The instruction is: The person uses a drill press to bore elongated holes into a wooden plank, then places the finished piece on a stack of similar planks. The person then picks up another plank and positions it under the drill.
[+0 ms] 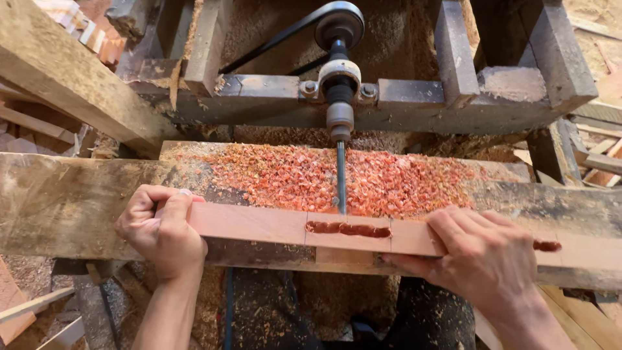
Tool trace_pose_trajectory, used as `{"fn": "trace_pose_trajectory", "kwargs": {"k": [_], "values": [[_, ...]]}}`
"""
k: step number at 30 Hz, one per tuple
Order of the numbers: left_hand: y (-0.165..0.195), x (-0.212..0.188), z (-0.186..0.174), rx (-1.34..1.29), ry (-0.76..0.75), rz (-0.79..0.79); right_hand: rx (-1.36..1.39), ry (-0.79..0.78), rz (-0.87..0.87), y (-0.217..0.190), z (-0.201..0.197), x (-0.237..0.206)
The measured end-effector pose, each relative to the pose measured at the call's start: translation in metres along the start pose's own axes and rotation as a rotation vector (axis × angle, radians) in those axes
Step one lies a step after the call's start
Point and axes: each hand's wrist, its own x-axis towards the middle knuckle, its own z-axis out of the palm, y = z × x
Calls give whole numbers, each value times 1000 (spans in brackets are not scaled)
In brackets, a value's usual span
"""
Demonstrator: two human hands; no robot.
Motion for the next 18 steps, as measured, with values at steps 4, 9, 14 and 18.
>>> {"fn": "trace_pose_trajectory", "kwargs": {"k": [4, 9, 14, 18], "values": [[-3, -1, 2, -75, 5, 15, 31, 83, -10, 1, -3, 3], [-6, -1, 3, -103, 28, 2, 37, 87, -40, 3, -6, 9], [-6, -1, 4, -130, 39, -31, 40, 80, -54, 6, -5, 12], [-4, 0, 5, -103, 48, -12, 37, 106, -63, 9, -2, 12]]}}
